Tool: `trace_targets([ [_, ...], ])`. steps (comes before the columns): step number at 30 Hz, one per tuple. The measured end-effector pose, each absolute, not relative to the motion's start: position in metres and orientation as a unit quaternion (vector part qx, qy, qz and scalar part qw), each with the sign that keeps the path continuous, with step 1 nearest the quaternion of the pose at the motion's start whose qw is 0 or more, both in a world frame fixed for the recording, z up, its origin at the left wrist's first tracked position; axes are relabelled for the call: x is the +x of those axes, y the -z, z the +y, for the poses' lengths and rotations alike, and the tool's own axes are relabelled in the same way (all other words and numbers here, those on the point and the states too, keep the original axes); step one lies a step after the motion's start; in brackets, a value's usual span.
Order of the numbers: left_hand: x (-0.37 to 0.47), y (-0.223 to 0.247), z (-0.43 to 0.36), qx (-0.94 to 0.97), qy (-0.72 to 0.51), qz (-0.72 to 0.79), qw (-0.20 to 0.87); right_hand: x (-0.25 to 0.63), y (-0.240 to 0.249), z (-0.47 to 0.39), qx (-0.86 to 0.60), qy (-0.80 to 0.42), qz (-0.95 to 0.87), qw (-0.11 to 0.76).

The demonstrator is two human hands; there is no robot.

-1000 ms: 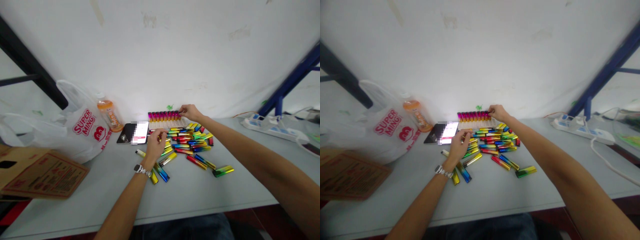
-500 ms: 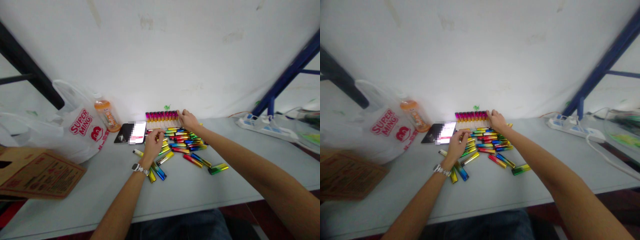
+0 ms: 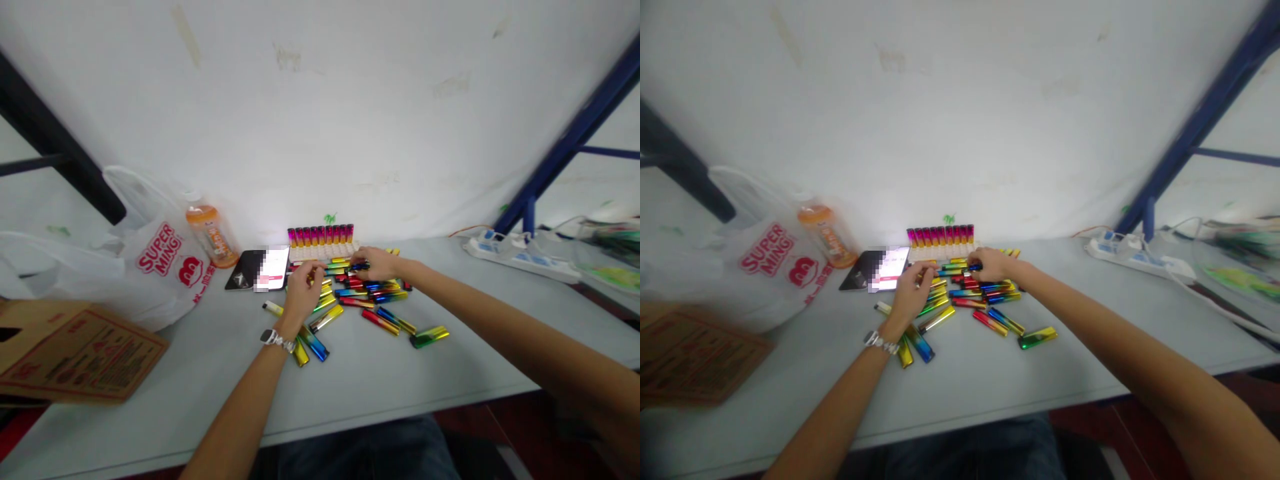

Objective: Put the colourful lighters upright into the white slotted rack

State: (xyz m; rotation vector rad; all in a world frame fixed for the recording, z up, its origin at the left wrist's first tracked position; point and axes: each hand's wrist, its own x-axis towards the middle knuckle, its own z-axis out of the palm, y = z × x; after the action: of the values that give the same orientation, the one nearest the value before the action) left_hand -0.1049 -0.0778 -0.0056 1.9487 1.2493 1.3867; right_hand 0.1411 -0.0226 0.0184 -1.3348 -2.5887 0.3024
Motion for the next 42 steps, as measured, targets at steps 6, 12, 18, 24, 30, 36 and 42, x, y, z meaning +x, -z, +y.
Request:
trace_targets([
  [6, -0.105, 0.006, -0.078, 0.706, -0.500, 0.451, 0.220, 0.161, -0.013, -0.024, -0.485, -0.105, -0.862, 0.104],
  [12, -0.107, 0.005, -0.077, 0.699, -0.497, 0.469, 0.212, 0.166, -0.006, -0.027, -0.517, -0.100, -0.842, 0.115],
  [18, -0.114, 0.005, -0.072, 0.669, -0.506, 0.506, 0.201, 0.151, -0.010, -0.034, -0.501, -0.114, -0.845, 0.147],
  [24, -0.113, 0.004, -0.073, 0.673, -0.507, 0.497, 0.208, 0.143, -0.013, -0.036, -0.499, -0.129, -0.838, 0.180],
  [30, -0.110, 0.004, -0.075, 0.689, -0.495, 0.487, 0.207, 0.159, -0.014, -0.026, -0.542, -0.081, -0.829, 0.109],
  [36, -0.108, 0.007, -0.074, 0.703, -0.484, 0.476, 0.212, 0.162, -0.019, -0.012, -0.552, -0.116, -0.824, 0.062],
  [42, -0.110, 0.008, -0.073, 0.697, -0.485, 0.481, 0.217, 0.145, -0.026, -0.016, -0.552, -0.104, -0.817, 0.129],
])
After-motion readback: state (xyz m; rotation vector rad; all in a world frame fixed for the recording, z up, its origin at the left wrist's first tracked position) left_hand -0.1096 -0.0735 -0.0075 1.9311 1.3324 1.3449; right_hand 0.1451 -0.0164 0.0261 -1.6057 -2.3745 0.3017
